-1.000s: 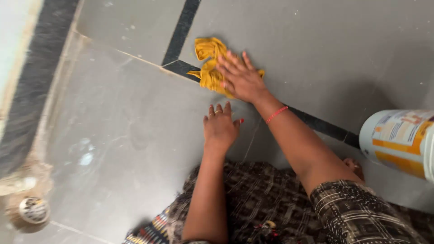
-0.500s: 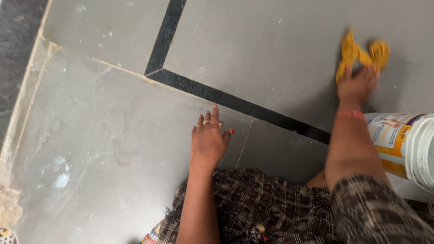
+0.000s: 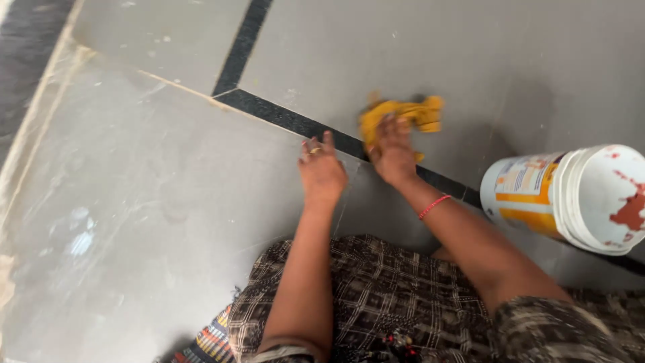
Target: Scrubbing and mopping a stone floor using a cloth and bucket.
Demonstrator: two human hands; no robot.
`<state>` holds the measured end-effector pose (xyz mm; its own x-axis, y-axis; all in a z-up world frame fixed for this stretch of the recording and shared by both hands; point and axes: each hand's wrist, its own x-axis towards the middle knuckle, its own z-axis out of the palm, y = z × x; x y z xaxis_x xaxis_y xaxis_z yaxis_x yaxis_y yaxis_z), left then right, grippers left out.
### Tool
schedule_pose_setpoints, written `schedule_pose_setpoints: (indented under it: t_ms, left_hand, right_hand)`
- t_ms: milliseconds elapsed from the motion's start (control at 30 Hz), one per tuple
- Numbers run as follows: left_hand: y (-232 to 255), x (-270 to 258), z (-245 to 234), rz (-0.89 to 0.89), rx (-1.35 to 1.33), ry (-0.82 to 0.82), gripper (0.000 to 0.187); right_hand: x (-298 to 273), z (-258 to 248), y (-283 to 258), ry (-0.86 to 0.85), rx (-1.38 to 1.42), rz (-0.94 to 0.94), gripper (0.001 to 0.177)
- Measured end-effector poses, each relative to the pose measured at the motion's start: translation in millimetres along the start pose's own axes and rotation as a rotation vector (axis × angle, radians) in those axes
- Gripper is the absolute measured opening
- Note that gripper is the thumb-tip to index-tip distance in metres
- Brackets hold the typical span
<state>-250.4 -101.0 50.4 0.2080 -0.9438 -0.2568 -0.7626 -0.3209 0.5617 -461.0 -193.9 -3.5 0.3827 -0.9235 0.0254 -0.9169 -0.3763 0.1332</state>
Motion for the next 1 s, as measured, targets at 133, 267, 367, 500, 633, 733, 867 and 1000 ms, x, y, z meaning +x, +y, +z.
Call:
schedule_pose_setpoints:
  t_ms: [133, 267, 367, 500, 633, 733, 867, 1000]
  left_hand:
    - [31.1, -3.6, 14.1, 0.215, 0.112, 0.066, 0.077]
    - [24.7, -10.3, 78.1, 0.392, 0.250, 0.064, 0.085]
    - [27.0, -17.5, 75.2, 0.396, 0.416, 0.139, 0.078]
    - [60.2, -44.5, 22.8, 0.341, 0.185, 0.015, 0.034]
    - [89.8, -60.4, -15.1, 0.407, -0.444, 0.221, 0.021]
    - [94.7, -57.8, -27.8, 0.486, -0.762, 0.289, 0.023]
    - [117.5, -75.9, -49.8, 0.564, -0.920, 0.297, 0.025]
    - [147.2, -112.7, -94.7, 0.839, -0.973, 0.280, 0.037]
  right_hand:
    - [9.0, -71.8, 6.8, -0.534, 0.446, -0.388, 0.047]
    - [-28.2, -174.9, 88.1, -0.379, 0.410, -0.506, 0.049]
    - [-65.7, -207.9, 188.4, -0.333, 0.351, -0.312, 0.054]
    - [-147.7, -158.3, 328.1, -0.520, 0.025, 0.132, 0.102]
    - [-181.8, -152.8, 302.1, -0.550, 0.232, 0.311, 0.066]
    - [-178.4, -157.8, 288.3, -0.483, 0.351, 0.319, 0.054]
    - [-171.6, -172.9, 246.6, -0.504, 0.321, 0.239, 0.047]
    - [-178.4, -189.1, 192.8, -0.746, 0.327, 0.216, 0.050]
